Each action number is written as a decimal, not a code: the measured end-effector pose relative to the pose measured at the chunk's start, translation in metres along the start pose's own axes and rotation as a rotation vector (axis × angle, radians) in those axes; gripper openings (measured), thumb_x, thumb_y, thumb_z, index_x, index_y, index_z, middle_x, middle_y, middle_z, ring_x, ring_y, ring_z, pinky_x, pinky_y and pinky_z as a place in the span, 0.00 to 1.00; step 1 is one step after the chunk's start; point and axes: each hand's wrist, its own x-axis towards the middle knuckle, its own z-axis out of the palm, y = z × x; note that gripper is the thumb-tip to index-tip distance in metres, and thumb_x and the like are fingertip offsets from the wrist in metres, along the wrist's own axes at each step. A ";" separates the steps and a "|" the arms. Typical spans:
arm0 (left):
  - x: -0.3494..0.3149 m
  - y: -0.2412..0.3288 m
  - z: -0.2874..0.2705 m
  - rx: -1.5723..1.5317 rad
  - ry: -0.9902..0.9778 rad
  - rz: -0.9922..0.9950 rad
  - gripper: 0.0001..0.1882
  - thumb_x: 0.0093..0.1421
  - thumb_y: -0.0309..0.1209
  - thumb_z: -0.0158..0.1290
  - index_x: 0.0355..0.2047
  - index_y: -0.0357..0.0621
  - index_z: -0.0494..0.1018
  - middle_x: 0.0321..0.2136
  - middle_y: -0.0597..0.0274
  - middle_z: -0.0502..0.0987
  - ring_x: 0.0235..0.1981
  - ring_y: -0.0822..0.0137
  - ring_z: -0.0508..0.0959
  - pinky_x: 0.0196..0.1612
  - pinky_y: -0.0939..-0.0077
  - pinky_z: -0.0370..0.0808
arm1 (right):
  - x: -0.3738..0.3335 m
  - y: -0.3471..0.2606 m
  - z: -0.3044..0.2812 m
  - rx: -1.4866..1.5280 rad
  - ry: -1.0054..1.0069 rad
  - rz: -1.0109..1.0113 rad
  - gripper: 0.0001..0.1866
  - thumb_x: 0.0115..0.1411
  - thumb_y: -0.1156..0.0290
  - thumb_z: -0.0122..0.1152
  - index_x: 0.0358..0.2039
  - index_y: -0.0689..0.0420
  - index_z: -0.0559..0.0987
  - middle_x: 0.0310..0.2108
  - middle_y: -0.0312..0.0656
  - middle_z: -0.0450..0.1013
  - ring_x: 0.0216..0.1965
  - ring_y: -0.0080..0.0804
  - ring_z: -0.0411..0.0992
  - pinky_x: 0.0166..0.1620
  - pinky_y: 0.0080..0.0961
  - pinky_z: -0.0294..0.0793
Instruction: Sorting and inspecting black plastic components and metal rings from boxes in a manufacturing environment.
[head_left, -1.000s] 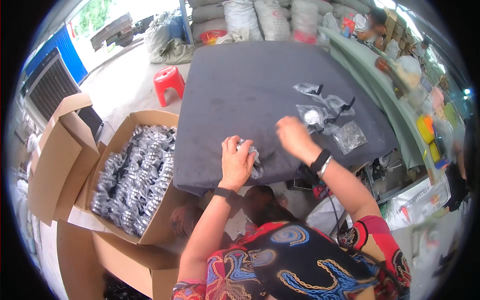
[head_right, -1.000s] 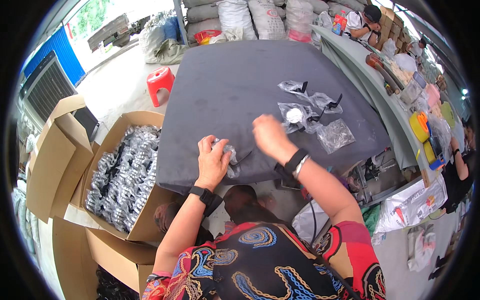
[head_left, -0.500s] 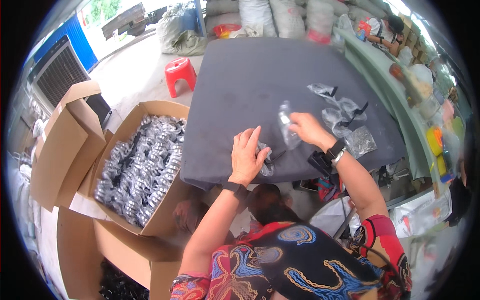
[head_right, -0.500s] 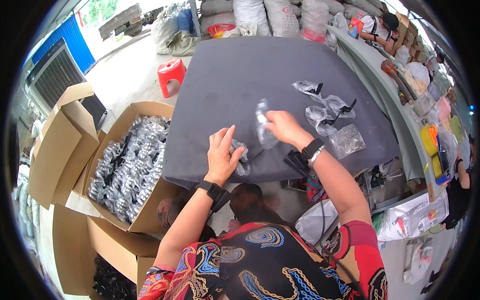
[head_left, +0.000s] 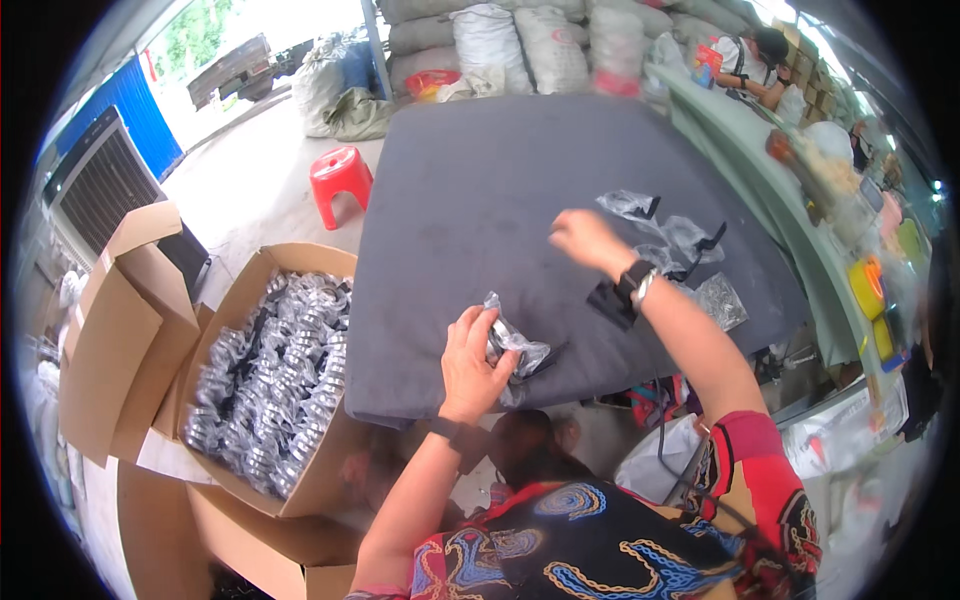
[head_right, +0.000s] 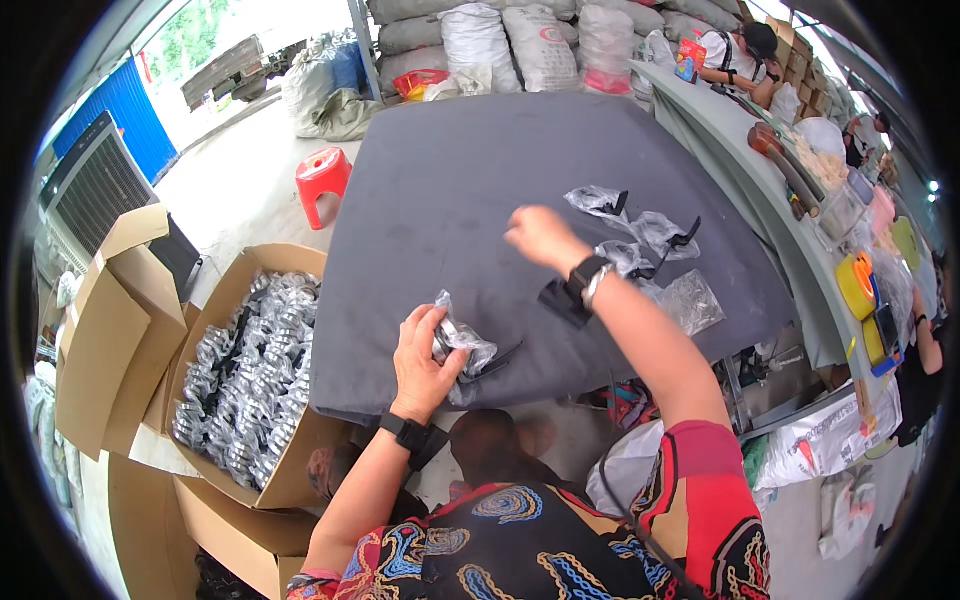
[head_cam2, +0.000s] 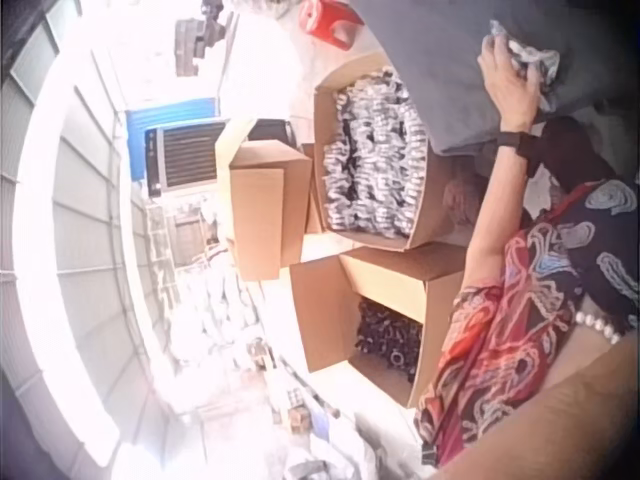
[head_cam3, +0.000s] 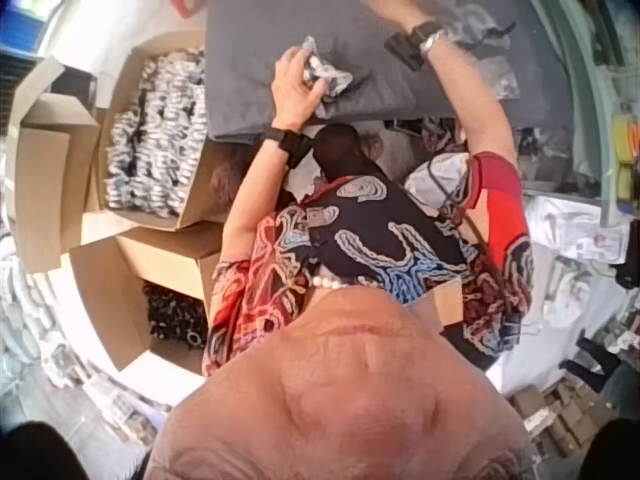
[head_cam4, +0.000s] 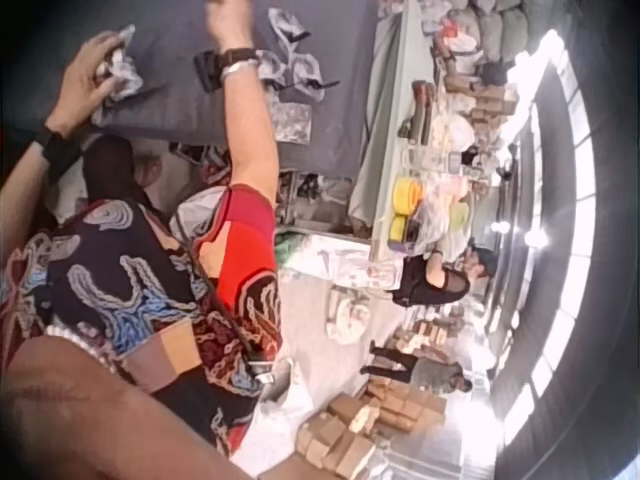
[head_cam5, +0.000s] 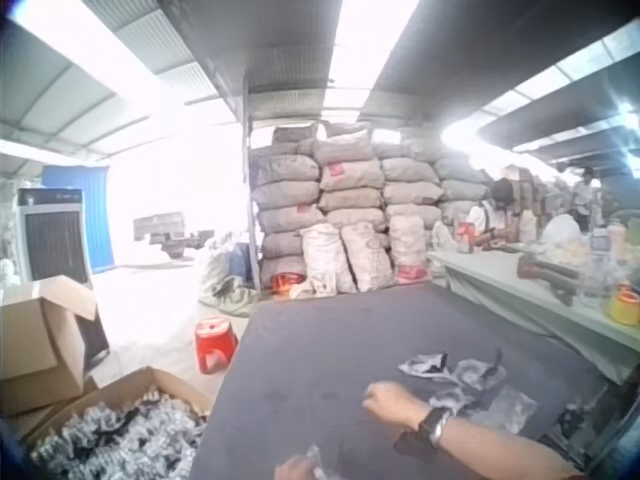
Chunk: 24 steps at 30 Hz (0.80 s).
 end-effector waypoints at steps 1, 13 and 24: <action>-0.001 0.001 -0.001 0.021 -0.005 -0.008 0.31 0.42 0.27 0.62 0.51 0.43 0.71 0.51 0.52 0.70 0.49 0.51 0.72 0.51 0.63 0.72 | 0.019 0.019 -0.003 -0.295 0.005 0.178 0.13 0.55 0.68 0.57 0.37 0.61 0.81 0.40 0.52 0.77 0.45 0.47 0.75 0.45 0.41 0.75; 0.006 -0.002 0.000 0.019 -0.023 0.043 0.30 0.43 0.29 0.62 0.50 0.45 0.71 0.52 0.51 0.70 0.48 0.50 0.72 0.49 0.62 0.73 | 0.038 0.082 -0.008 -0.572 -0.059 0.176 0.09 0.56 0.71 0.55 0.33 0.58 0.81 0.35 0.49 0.78 0.41 0.47 0.77 0.42 0.42 0.73; 0.006 0.000 0.005 0.021 -0.041 -0.029 0.34 0.43 0.31 0.63 0.55 0.50 0.71 0.52 0.52 0.70 0.51 0.50 0.72 0.51 0.62 0.72 | -0.084 -0.080 0.027 0.852 -0.429 0.099 0.07 0.60 0.73 0.54 0.33 0.65 0.74 0.28 0.36 0.71 0.31 0.20 0.66 0.33 0.25 0.68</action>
